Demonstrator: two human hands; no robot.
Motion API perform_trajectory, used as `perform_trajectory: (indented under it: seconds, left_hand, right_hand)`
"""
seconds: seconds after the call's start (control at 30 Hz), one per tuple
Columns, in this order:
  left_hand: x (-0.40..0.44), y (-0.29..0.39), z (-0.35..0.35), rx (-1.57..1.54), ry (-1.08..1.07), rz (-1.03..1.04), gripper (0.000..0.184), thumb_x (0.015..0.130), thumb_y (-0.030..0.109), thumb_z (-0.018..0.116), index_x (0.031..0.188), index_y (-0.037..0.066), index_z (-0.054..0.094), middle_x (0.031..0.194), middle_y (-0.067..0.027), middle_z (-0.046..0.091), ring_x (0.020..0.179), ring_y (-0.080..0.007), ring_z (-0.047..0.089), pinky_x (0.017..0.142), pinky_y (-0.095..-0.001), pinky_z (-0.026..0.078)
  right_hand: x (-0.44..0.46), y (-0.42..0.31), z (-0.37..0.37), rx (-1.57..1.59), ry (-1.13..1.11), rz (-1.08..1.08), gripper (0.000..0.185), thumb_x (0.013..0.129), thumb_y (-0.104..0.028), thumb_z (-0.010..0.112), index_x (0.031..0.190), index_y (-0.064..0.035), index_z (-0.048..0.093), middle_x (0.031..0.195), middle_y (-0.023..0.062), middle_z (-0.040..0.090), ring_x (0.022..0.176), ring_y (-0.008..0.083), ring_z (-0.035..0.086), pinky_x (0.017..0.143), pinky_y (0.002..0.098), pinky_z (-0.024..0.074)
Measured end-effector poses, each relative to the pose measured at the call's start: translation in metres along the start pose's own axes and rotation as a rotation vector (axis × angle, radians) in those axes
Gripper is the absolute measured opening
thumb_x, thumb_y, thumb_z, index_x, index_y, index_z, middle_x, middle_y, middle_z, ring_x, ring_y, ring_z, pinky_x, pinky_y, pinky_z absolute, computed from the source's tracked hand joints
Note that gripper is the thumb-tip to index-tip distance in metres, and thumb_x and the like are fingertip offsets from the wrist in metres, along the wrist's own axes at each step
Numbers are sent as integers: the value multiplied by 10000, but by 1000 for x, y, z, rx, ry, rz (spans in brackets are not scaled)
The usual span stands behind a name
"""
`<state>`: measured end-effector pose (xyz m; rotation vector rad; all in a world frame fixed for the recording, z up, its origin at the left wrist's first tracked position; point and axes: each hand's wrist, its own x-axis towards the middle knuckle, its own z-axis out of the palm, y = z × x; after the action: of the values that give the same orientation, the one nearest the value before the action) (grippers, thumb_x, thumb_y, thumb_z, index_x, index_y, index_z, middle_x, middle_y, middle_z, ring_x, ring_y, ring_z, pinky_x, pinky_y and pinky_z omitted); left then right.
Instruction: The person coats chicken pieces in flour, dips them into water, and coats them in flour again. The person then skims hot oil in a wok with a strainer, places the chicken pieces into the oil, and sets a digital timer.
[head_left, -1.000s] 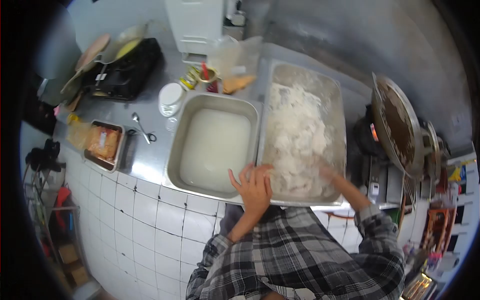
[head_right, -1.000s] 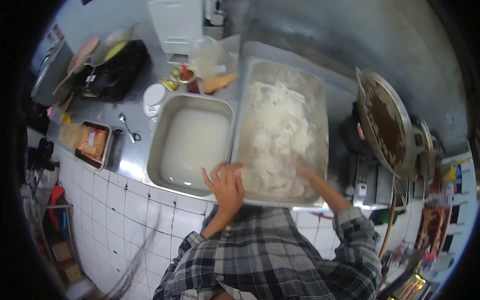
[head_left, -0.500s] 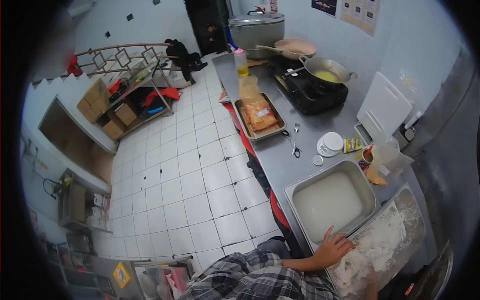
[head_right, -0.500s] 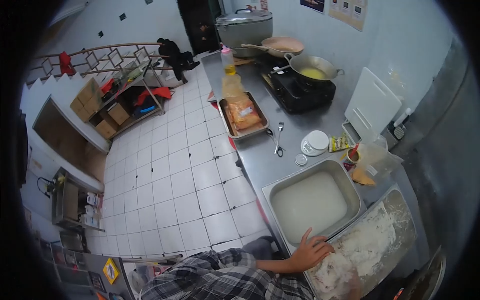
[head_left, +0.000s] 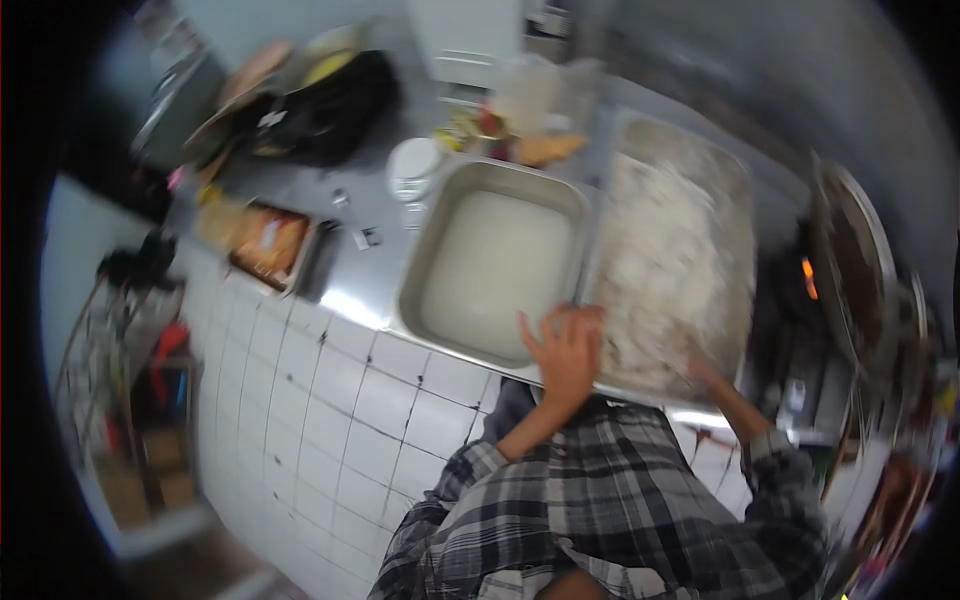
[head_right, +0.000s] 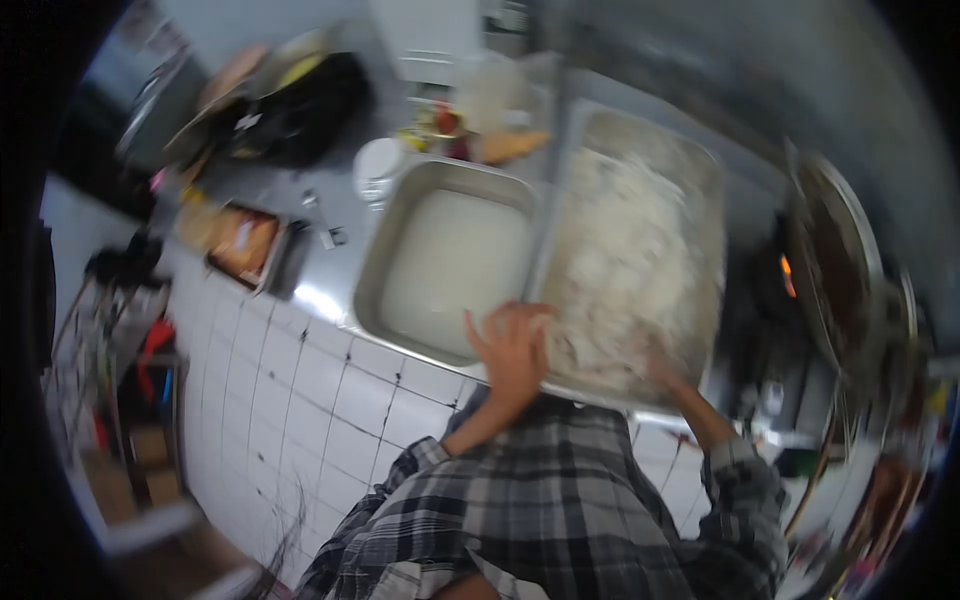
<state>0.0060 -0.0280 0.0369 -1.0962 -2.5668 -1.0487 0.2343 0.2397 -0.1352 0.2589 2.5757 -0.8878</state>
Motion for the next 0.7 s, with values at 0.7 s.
perform_trajectory:
  seconds: [0.7]
  left_hand:
    - [3, 8, 4, 73, 9, -40, 161, 935, 194, 496, 1059, 131, 577, 1109, 60, 594, 1154, -257, 454, 1063, -605, 79]
  right_hand:
    - [32, -81, -16, 508, -19, 19, 702, 901, -253, 539, 1473, -55, 183, 1422, 157, 370, 1304, 277, 376, 1091, 393, 282]
